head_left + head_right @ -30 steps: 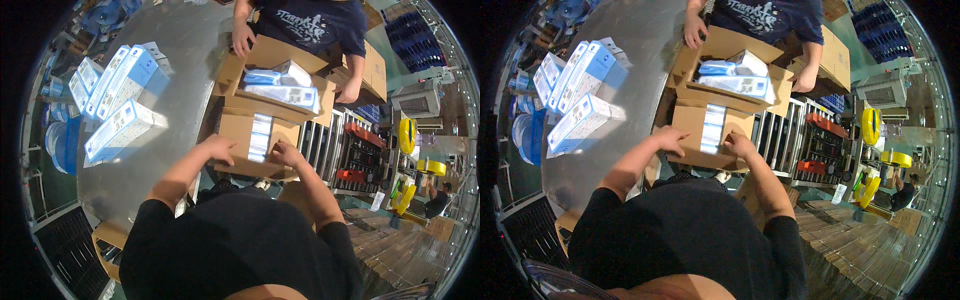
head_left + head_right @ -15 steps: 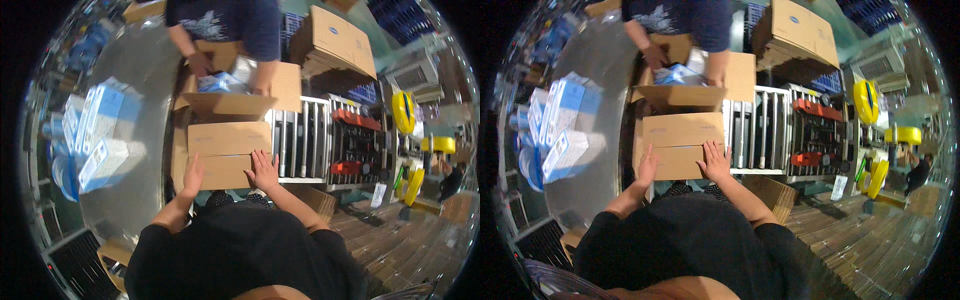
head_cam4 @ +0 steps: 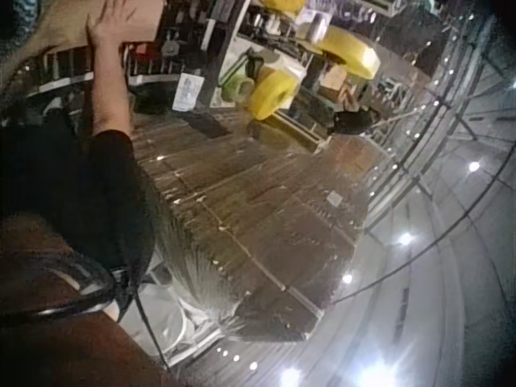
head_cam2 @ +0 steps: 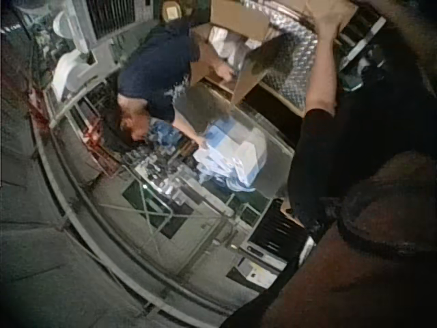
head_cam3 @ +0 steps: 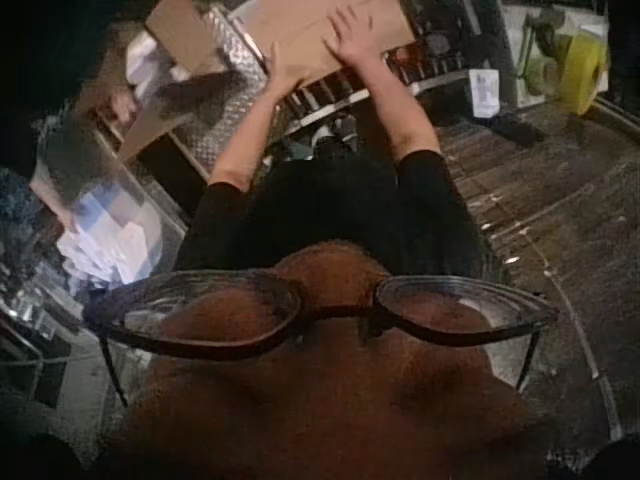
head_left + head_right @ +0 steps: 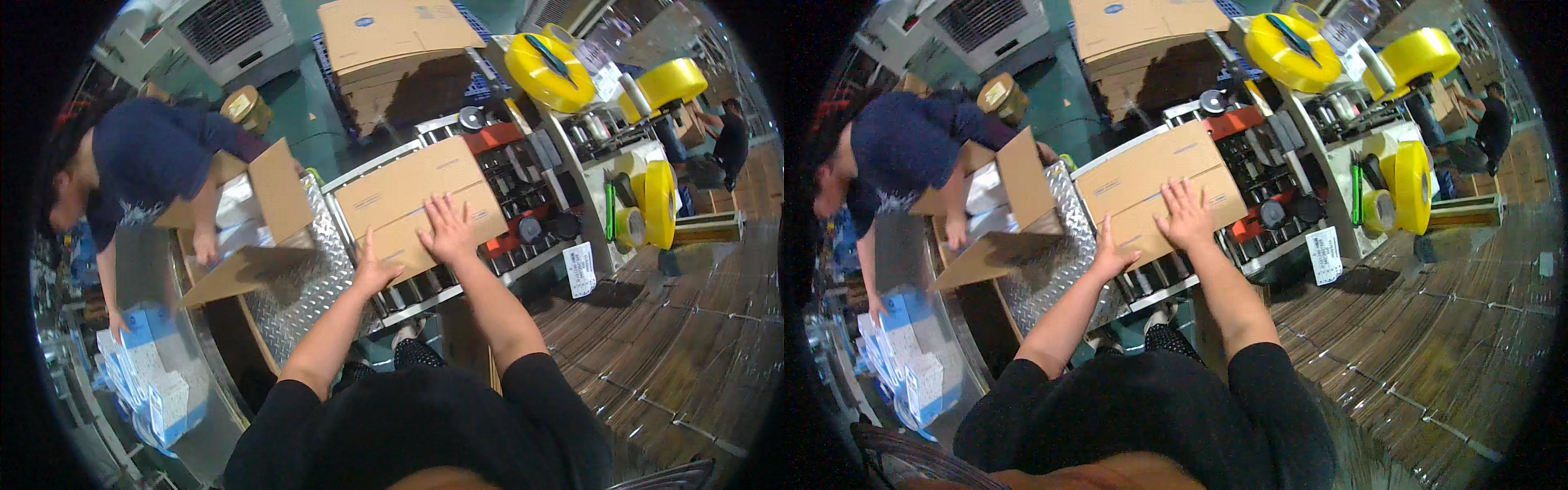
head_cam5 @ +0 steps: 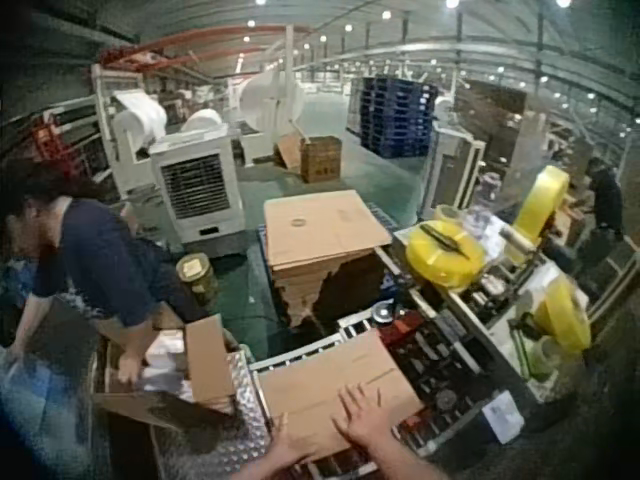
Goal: The person picks up boxes of items from a table and places them into larger cardboard boxes, then moves the cardboard boxes onto a conveyor belt.
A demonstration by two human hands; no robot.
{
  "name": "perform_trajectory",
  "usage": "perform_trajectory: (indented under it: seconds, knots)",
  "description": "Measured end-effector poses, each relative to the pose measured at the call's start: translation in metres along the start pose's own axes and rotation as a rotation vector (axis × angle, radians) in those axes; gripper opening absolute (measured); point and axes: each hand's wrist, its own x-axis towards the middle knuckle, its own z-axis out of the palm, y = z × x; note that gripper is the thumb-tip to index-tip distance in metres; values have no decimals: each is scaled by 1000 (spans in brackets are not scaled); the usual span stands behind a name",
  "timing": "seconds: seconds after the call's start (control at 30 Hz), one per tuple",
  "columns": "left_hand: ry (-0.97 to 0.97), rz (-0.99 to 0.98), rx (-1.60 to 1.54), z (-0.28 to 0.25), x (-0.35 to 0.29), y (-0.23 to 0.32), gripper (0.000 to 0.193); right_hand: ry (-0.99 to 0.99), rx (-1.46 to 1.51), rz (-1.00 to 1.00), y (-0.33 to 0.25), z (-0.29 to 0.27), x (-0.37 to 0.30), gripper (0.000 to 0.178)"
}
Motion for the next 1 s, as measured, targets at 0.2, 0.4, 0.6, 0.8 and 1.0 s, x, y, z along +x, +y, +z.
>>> perform_trajectory:
  seconds: [0.2, 0.4, 0.6, 0.8, 1.0]
  knots:
    - [-43, -47, -51, 59, 50, 67, 125, 178, 164, 116, 83, -13, -6, 61]
    - [-63, -35, 15, 107, 84, 104, 125, 71, 378, 740, 37, 45, -186, 79]
    - [-334, 259, -77, 94, 90, 112, 108, -753, 497, 1288, 1, 115, -331, 78]
    - [-610, 74, 352, 11, -52, -47, 75, -375, 233, 1195, 19, 148, -359, 52]
    - [-842, -510, 558, -107, -237, -174, 71, -187, 76, 1089, 6, 169, -372, 46]
